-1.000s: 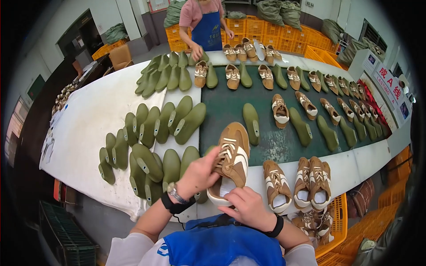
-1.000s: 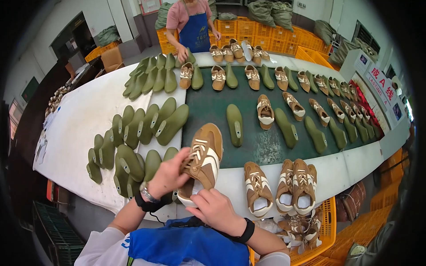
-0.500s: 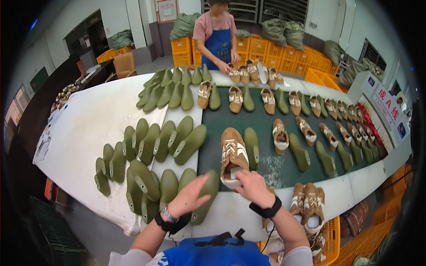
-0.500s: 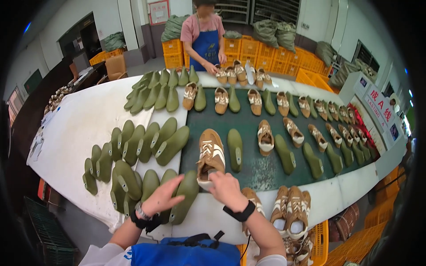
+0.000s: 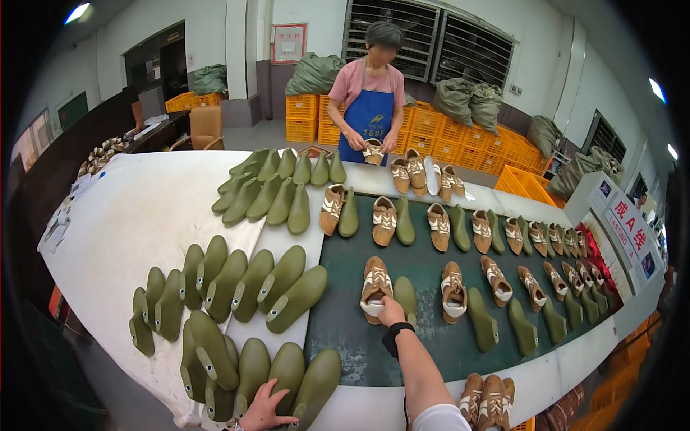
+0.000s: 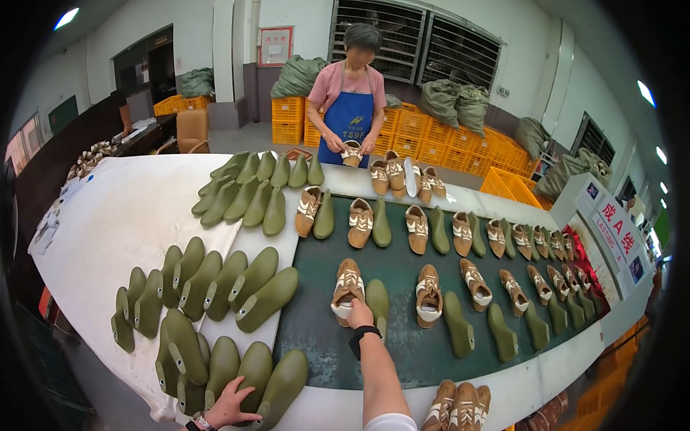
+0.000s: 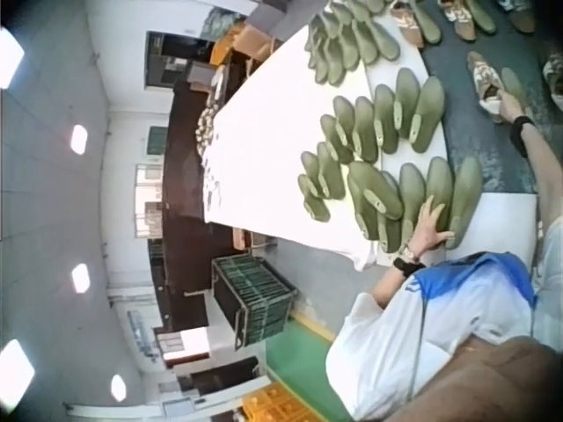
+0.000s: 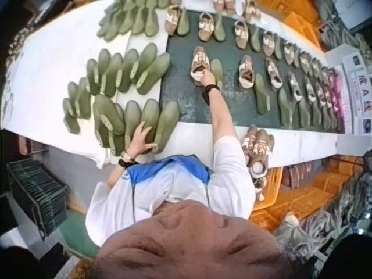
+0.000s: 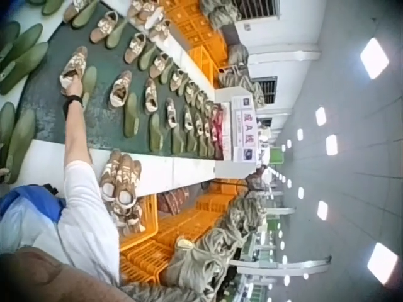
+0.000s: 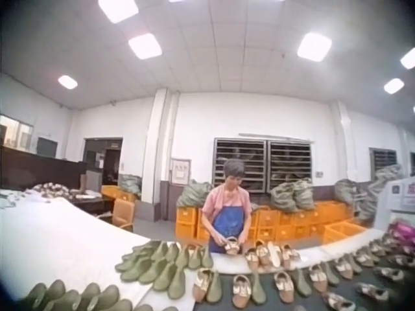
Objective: Organizes shoes and shoe lasts on a production table and in bins within a shoe factory.
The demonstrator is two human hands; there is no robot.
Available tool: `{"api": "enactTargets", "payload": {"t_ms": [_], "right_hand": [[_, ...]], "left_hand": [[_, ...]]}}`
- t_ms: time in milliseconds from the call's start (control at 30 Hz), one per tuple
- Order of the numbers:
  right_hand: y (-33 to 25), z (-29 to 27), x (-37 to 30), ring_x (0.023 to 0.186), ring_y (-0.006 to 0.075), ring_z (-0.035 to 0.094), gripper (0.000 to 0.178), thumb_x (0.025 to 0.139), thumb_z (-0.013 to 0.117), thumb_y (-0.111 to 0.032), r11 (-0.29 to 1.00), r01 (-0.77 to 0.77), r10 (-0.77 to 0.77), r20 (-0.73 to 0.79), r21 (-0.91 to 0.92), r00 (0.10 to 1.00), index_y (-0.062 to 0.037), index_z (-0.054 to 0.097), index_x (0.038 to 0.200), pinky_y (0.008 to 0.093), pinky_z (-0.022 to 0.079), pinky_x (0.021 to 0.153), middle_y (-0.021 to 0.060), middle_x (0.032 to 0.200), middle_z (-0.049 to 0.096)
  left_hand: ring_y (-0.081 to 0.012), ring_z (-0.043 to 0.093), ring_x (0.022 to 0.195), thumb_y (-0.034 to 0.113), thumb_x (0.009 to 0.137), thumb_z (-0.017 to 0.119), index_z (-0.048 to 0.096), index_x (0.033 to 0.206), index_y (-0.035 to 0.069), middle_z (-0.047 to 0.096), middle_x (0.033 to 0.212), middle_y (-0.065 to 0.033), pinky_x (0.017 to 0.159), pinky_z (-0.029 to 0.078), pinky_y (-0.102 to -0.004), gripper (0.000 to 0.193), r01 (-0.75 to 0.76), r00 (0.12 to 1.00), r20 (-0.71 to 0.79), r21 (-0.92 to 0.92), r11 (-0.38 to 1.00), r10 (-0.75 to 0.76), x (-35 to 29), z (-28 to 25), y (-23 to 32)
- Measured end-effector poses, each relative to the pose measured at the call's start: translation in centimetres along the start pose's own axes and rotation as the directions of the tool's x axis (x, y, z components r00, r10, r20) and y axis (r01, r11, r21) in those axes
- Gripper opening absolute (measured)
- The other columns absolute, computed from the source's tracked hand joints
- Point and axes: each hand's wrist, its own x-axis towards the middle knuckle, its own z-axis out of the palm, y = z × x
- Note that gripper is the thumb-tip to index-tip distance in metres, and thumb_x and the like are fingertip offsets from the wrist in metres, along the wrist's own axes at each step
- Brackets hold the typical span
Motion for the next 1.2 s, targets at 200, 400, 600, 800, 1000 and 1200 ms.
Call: {"api": "enactTargets", "payload": {"t_ms": [200,400,600,800,1000,1200], "right_hand": [[-3.0,-0.9,-3.5,0.1,0.037,0.049,0.035,0.067,0.063,-0.011,0.917,0.248,-0.324,-0.224,-0.312,0.919,-0.01,0.057,0.102,0.0424,0.044,0.081,0.0163,0.118,0.045],[-11.3,-3.6,-17.1,0.086,0.0346,0.059,0.04,0.081,0.053,-0.036,0.82,0.52,-0.554,0.566,0.24,0.611,-0.0122,0.055,0.113,0.0415,0.048,0.075,0.0169,0.097,0.061],[-16.5,-1.6,-27.0,0.068,0.039,0.06,0.061,0.082,0.048,-0.054,0.931,0.257,-0.364,0.709,0.259,0.604,-0.0175,0.035,0.129,0.0448,0.047,0.063,0.0206,0.071,0.061],[-15.1,0.5,-30.0,0.072,0.0378,0.061,0.058,0.076,0.057,-0.05,0.936,0.32,-0.351,0.451,0.146,0.821,-0.0179,0.04,0.12,0.0451,0.048,0.064,0.0194,0.077,0.062],[-13.7,-0.3,-29.4,0.071,0.0378,0.061,0.05,0.073,0.057,-0.038,0.95,0.302,-0.306,0.446,0.082,0.841,-0.0196,0.042,0.118,0.0462,0.048,0.064,0.0189,0.073,0.062],[-12.8,0.9,-19.2,0.076,0.0353,0.061,0.048,0.075,0.054,-0.029,0.964,0.254,-0.238,0.172,-0.082,0.956,-0.017,0.044,0.12,0.0448,0.049,0.069,0.0186,0.08,0.063]], "left_hand": [[-0.038,0.046,0.106,0.032,0.066,0.072,0.053,0.108,0.003,0.045,0.116,-0.0233,0.088,0.039,-0.0415,0.055,0.039,0.999,-0.01,-0.075,0.996,-0.04,-0.3,0.2,-0.2],[-0.0416,0.038,0.117,0.047,0.055,0.079,0.053,0.114,0.005,0.033,0.128,-0.0291,0.096,0.036,-0.0429,0.077,0.08,0.993,0.092,-0.127,0.989,-0.068,-0.8,2.6,-2.9],[-0.0313,0.026,0.129,0.013,0.068,0.066,0.05,0.113,0.009,0.021,0.141,-0.0193,0.102,0.027,-0.035,0.048,0.369,0.929,0.191,-0.567,0.736,-0.318,-1.9,3.5,-4.3],[-0.0347,0.014,0.133,0.006,0.064,0.062,0.051,0.103,0.01,0.013,0.141,-0.0261,0.103,0.023,-0.0357,0.041,0.328,0.944,0.163,-0.535,0.778,-0.286,-2.5,6.0,-3.0],[-0.0429,0.02,0.127,0.01,0.059,0.066,0.049,0.105,0.012,0.016,0.138,-0.0277,0.102,0.025,-0.0429,0.049,0.264,0.964,0.114,-0.439,0.859,-0.239,-4.4,7.5,-1.7],[-0.0426,0.022,0.125,0.012,0.058,0.067,0.049,0.103,0.012,0.017,0.137,-0.028,0.101,0.026,-0.0429,0.048,0.236,0.971,0.131,-0.399,0.886,-0.2,-3.5,7.7,-0.9]]}}
